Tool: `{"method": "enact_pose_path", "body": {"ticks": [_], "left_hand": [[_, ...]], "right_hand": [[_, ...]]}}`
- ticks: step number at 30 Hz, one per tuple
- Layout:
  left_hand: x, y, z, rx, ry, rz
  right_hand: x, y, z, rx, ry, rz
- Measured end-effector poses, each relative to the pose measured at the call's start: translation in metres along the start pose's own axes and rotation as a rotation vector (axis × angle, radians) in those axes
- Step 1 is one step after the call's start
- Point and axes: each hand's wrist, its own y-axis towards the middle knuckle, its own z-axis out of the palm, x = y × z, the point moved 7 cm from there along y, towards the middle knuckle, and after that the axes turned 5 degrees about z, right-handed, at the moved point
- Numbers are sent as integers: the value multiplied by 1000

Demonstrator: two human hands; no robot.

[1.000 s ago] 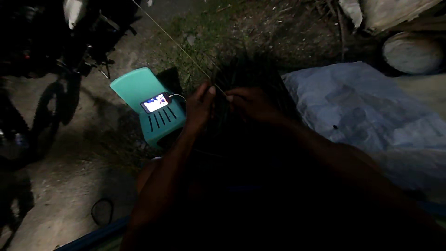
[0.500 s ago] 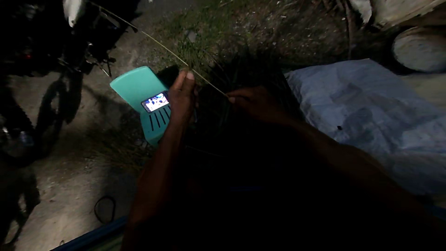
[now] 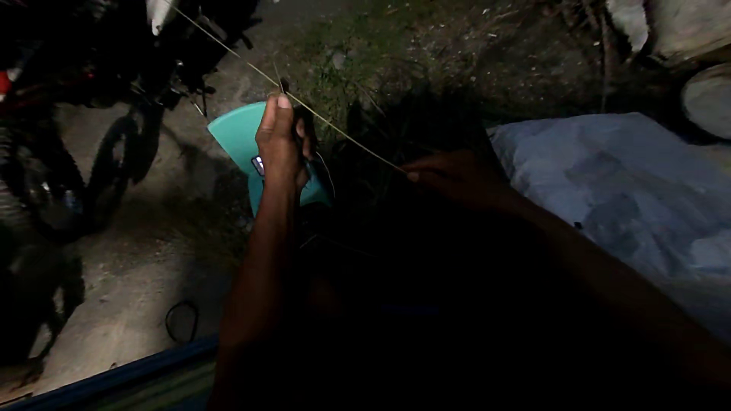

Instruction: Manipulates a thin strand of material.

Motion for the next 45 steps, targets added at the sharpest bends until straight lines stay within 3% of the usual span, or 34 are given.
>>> {"method": "enact_pose_path", "body": {"ticks": [10, 20, 29, 31, 35, 40, 45], "left_hand": [[-13, 3, -29, -96, -46, 25], [-16, 2, -34, -135, -7, 62], [-27, 8, -56, -216, 2, 58], [-29, 6, -52, -174, -40, 68], [-22, -4, -24, 84, -144, 73], [-11, -16, -5, 152, -157, 44], [17, -38, 37, 248, -122, -50]], "right_hand": [[0, -21, -9, 31, -107, 81], [5, -35, -12, 34, -55, -3], [-1, -49, -24, 13, -228, -50], [-3, -51, -28, 11, -207, -36], [-12, -48, -28, 62, -185, -66], [-31, -37, -26, 137, -198, 8], [-15, 1, -27, 123, -120, 69]]}}
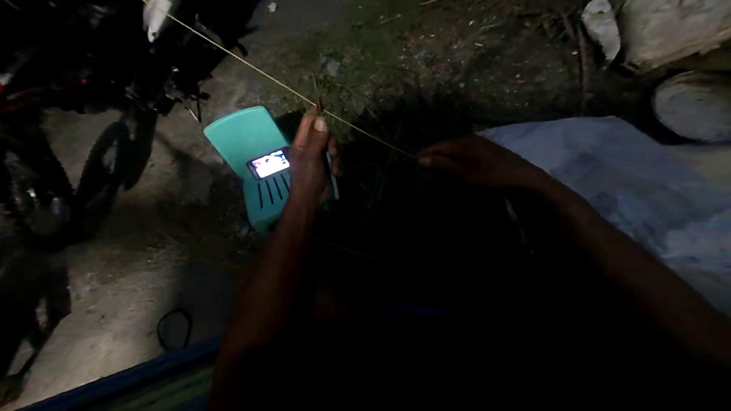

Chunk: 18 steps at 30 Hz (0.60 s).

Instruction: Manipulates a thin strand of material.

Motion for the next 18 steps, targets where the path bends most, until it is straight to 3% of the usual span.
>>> {"method": "enact_pose_path", "body": {"ticks": [10, 18], "left_hand": [[22, -5, 17, 36, 105, -61], [28, 4, 19, 66, 162, -33]], "right_hand": [[40, 46, -5, -115, 17, -13], [44, 41, -2, -317, -261, -266]]}}
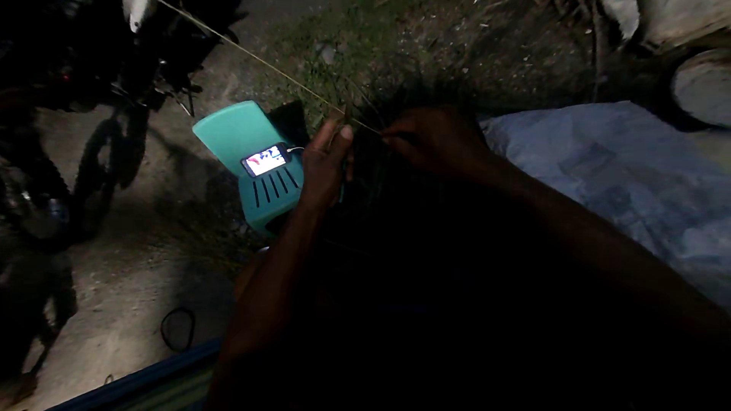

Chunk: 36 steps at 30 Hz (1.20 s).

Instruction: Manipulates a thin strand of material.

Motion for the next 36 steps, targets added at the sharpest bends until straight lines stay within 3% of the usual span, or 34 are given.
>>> {"method": "enact_pose_path", "body": {"ticks": [4, 8, 15, 20, 25, 29, 36], "left_hand": [[5, 3, 5, -21, 70, -60], [3, 11, -7, -64, 27, -17], [-6, 15, -20, -121, -36, -1], [1, 2, 8, 0, -26, -59], [-3, 7, -4, -80, -42, -66], [-2, 1, 7, -5, -62, -72], [-3, -1, 4, -23, -69, -66]], "right_hand": [[-7, -2, -3, -76, -16, -48], [-9, -5, -5, -100, -10, -60], [-10, -8, -10, 2, 47, -39], [-10, -12, -12, -13, 20, -39], [-10, -16, -15, -52, -2, -42], [-11, -17, -17, -91, -12, -51], [-10, -19, -16, -123, 12, -56]]}}
